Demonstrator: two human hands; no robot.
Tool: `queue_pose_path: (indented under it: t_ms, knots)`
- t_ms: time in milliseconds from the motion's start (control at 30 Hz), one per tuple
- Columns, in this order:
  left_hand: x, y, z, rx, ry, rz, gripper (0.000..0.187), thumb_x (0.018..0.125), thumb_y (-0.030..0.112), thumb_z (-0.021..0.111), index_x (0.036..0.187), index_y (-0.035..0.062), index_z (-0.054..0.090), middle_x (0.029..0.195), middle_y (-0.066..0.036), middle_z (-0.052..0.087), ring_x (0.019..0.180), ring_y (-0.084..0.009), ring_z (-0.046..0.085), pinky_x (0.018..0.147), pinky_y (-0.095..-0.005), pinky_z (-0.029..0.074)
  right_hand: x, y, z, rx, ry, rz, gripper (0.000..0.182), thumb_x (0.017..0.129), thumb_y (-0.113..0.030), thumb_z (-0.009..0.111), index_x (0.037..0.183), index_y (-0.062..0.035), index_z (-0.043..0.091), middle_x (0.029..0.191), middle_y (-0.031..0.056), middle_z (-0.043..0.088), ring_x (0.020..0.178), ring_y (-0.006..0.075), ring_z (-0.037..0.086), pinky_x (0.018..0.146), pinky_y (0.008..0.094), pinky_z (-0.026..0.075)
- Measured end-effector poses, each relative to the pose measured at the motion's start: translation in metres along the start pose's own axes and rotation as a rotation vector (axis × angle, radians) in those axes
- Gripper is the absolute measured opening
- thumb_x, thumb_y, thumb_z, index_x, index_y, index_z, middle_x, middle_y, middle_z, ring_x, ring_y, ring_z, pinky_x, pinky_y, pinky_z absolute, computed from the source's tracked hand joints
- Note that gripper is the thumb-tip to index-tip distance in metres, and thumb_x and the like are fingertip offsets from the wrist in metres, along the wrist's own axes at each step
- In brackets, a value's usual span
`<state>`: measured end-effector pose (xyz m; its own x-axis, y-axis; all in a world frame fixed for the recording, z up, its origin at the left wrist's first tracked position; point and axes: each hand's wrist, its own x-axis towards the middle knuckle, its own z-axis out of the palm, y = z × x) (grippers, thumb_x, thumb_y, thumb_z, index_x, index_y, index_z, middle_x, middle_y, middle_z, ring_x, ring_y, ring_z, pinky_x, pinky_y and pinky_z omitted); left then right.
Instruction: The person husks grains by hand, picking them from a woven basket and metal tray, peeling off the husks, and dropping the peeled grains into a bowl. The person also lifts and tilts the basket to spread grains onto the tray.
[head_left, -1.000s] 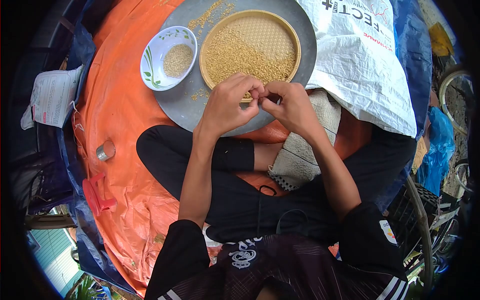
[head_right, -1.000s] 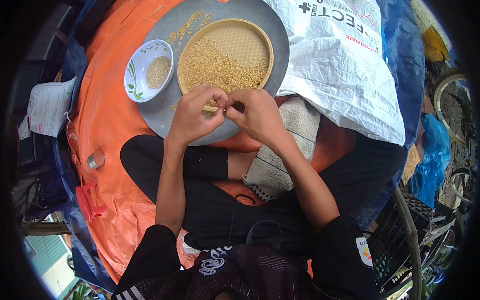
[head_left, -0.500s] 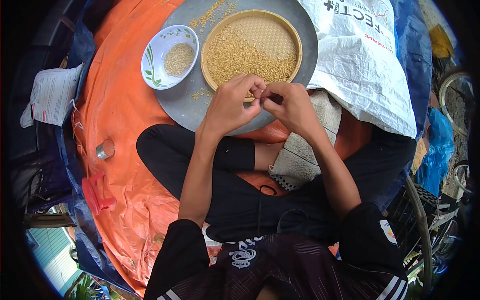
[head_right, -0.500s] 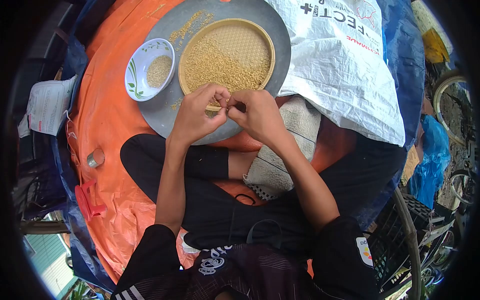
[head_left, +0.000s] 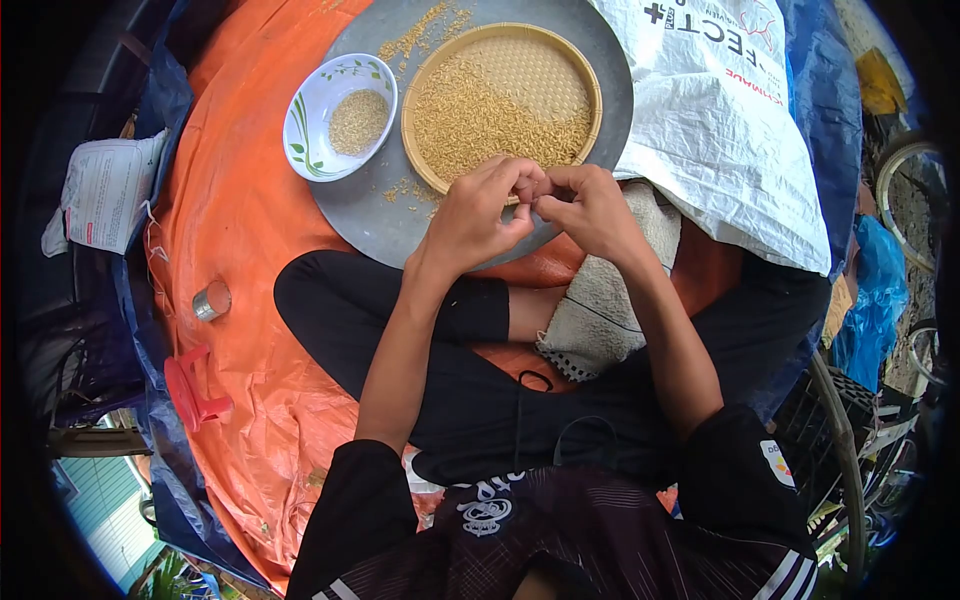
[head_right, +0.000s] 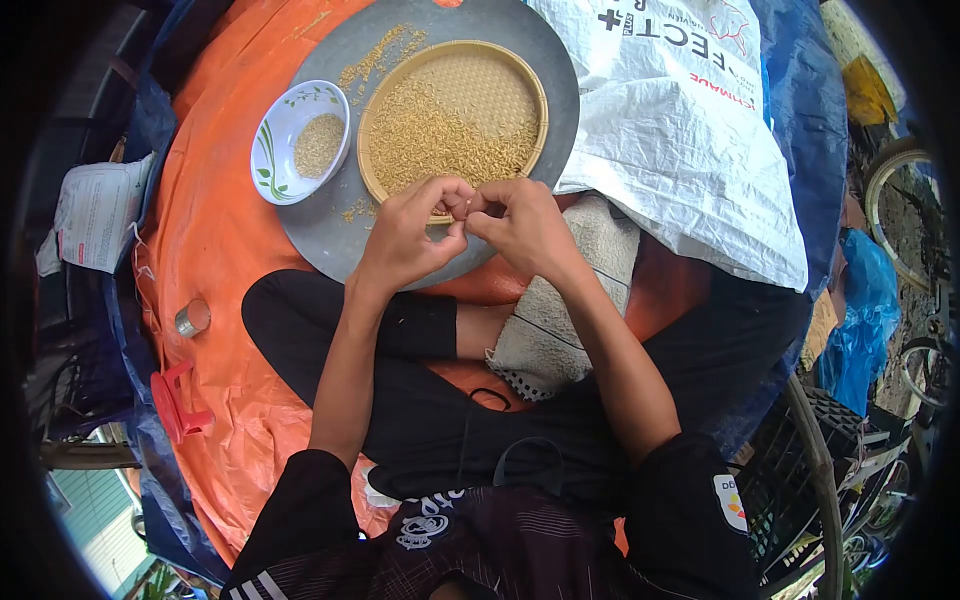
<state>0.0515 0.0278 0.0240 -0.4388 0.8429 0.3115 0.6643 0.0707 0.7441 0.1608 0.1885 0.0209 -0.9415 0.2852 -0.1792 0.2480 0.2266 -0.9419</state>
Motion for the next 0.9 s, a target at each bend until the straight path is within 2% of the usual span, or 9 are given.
queue_pose_path:
  t_ms: [200, 333, 400, 633, 733, 900]
  knots:
    - [0.001, 0.0, -0.002, 0.054, 0.05, 0.047, 0.043, 0.073, -0.005, 0.071, 0.115, 0.004, 0.064, 0.09, -0.008, 0.068, 0.084, -0.0212, 0.07, 0.077, -0.0354, 0.057, 0.004, 0.006, 0.001, 0.182, -0.028, 0.074, 0.015, 0.083, -0.011, 0.069, 0.087, 0.0029, 0.075, 0.069, 0.0042, 0.066, 0.065, 0.0091, 0.061, 0.061, 0.0267, 0.048]
    - [0.002, 0.005, -0.013, -0.032, 0.024, -0.014, 0.041, 0.075, -0.004, 0.072, 0.114, 0.0046, 0.065, 0.089, -0.007, 0.07, 0.084, -0.0199, 0.071, 0.077, -0.0338, 0.056, 0.003, -0.004, -0.003, 0.286, -0.038, 0.094, 0.014, 0.086, -0.01, 0.069, 0.089, 0.0025, 0.075, 0.072, 0.0021, 0.068, 0.066, 0.0076, 0.062, 0.062, 0.0248, 0.048]
    - [0.002, 0.007, -0.023, -0.042, -0.012, -0.04, 0.038, 0.076, -0.003, 0.073, 0.112, 0.0047, 0.066, 0.09, -0.007, 0.071, 0.084, -0.0196, 0.071, 0.076, -0.0329, 0.056, 0.002, -0.004, -0.003, 0.325, -0.054, 0.088, 0.012, 0.088, -0.008, 0.068, 0.09, 0.0017, 0.075, 0.075, 0.0016, 0.068, 0.068, 0.007, 0.06, 0.064, 0.0236, 0.047]
    - [0.004, 0.007, -0.021, 0.007, 0.105, 0.022, 0.029, 0.078, -0.001, 0.077, 0.104, 0.0043, 0.067, 0.095, -0.008, 0.075, 0.085, -0.0218, 0.073, 0.075, -0.0336, 0.057, 0.002, -0.002, -0.001, 0.345, -0.082, 0.062, 0.011, 0.089, -0.005, 0.068, 0.093, 0.0022, 0.075, 0.078, 0.0026, 0.07, 0.07, 0.0075, 0.061, 0.067, 0.0228, 0.048]
    - [0.004, 0.009, -0.019, 0.045, 0.113, 0.037, 0.026, 0.078, -0.001, 0.078, 0.101, 0.0049, 0.068, 0.094, -0.008, 0.075, 0.085, -0.0229, 0.073, 0.075, -0.0348, 0.057, 0.002, -0.004, 0.001, 0.385, -0.043, 0.055, 0.013, 0.089, -0.009, 0.07, 0.09, 0.0027, 0.077, 0.074, 0.0027, 0.07, 0.068, 0.0068, 0.063, 0.063, 0.0234, 0.049]
    - [0.003, 0.008, -0.017, 0.127, 0.117, 0.049, 0.023, 0.077, 0.0, 0.08, 0.097, 0.0059, 0.069, 0.092, -0.007, 0.074, 0.085, -0.0251, 0.073, 0.072, -0.0362, 0.057, 0.002, -0.002, 0.0, 0.346, -0.054, 0.071, 0.015, 0.088, -0.009, 0.071, 0.093, 0.0033, 0.078, 0.076, 0.0035, 0.072, 0.069, 0.0073, 0.065, 0.064, 0.0237, 0.051]
